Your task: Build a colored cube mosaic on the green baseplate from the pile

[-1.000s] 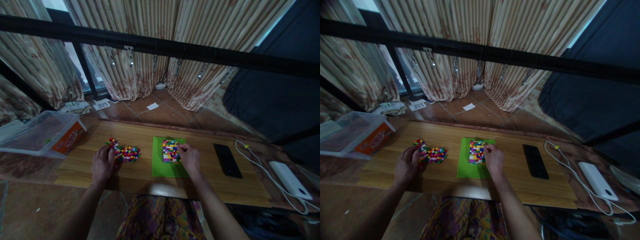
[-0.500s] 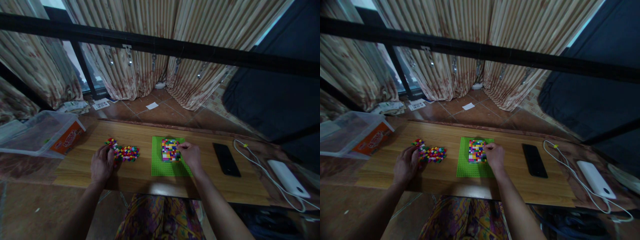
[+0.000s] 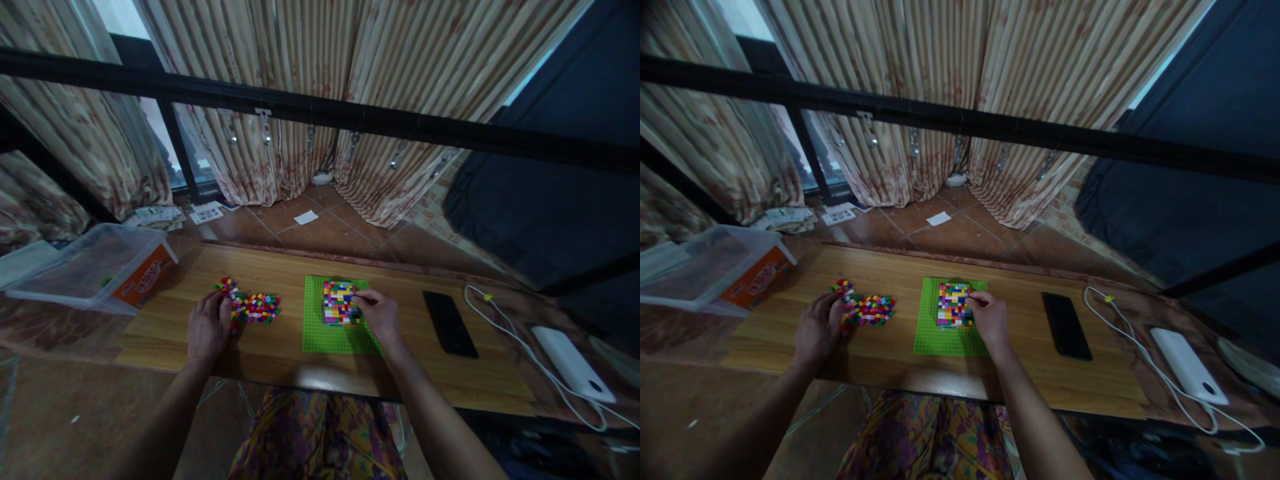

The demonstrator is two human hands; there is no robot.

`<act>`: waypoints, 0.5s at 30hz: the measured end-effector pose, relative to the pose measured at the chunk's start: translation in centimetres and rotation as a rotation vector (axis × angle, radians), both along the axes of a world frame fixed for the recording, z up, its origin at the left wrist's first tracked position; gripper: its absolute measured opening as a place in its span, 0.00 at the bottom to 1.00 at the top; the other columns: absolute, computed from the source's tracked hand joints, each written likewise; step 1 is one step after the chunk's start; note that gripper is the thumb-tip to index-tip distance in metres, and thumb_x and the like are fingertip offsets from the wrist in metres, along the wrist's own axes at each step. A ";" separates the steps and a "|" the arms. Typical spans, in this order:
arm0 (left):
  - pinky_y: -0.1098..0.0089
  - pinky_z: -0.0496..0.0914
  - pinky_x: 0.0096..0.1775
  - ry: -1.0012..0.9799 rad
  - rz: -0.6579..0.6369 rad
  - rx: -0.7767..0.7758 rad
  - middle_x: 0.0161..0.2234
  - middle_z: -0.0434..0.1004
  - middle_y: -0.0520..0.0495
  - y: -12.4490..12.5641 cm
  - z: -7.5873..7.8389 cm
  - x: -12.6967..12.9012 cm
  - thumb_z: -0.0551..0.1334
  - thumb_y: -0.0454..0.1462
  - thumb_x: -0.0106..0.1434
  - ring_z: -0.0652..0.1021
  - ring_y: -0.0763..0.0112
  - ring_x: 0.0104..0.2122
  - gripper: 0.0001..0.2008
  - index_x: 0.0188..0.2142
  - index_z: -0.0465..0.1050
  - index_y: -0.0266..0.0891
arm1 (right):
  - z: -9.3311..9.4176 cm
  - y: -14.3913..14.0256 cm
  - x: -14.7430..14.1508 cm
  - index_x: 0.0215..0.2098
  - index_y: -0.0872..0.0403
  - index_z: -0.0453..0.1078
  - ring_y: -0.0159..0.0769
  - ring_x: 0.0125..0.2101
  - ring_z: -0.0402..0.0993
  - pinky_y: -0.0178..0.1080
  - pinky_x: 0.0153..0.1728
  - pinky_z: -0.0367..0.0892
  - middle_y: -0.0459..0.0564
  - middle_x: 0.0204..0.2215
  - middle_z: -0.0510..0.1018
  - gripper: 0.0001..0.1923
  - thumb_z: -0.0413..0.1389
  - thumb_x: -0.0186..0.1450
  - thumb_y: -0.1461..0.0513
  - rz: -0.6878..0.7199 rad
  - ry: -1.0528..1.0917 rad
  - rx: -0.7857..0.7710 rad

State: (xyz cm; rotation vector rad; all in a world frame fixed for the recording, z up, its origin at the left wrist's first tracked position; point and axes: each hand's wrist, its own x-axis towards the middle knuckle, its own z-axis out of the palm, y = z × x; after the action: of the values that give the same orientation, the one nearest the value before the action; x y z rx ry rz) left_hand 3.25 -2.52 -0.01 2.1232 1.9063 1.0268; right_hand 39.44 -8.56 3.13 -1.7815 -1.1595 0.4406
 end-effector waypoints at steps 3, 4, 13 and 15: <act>0.54 0.65 0.55 0.005 0.006 0.000 0.49 0.74 0.37 0.0 -0.1 0.0 0.46 0.48 0.68 0.72 0.55 0.52 0.23 0.47 0.71 0.37 | -0.2 -0.5 0.3 0.30 0.54 0.78 0.40 0.30 0.78 0.39 0.33 0.70 0.52 0.29 0.83 0.13 0.58 0.56 0.54 -0.050 0.069 0.055; 0.55 0.65 0.55 0.005 0.008 0.001 0.49 0.74 0.37 0.0 -0.1 0.0 0.46 0.48 0.68 0.72 0.55 0.52 0.23 0.47 0.71 0.37 | -0.2 -0.5 0.5 0.30 0.54 0.78 0.39 0.30 0.77 0.39 0.33 0.70 0.51 0.28 0.82 0.13 0.57 0.56 0.54 -0.062 0.086 0.065; 0.55 0.66 0.55 0.015 0.014 0.001 0.50 0.74 0.37 0.0 -0.3 0.0 0.46 0.48 0.69 0.72 0.55 0.52 0.23 0.49 0.71 0.36 | -1.3 1.2 0.5 0.31 0.56 0.78 0.39 0.28 0.76 0.38 0.30 0.70 0.52 0.28 0.82 0.20 0.62 0.52 0.48 -0.099 0.294 0.007; 0.55 0.66 0.55 0.019 0.024 -0.005 0.51 0.74 0.38 0.0 -0.4 -0.1 0.46 0.48 0.69 0.72 0.55 0.52 0.23 0.49 0.71 0.36 | -1.8 1.3 0.4 0.31 0.56 0.79 0.39 0.27 0.77 0.39 0.29 0.70 0.53 0.28 0.82 0.22 0.62 0.51 0.47 -0.073 0.287 0.011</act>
State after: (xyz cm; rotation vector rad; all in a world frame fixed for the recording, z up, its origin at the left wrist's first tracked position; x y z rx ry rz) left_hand 3.18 -2.53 -0.43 2.1203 1.9455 1.0085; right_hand 39.86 -7.24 1.35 -1.6808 -0.8914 0.6228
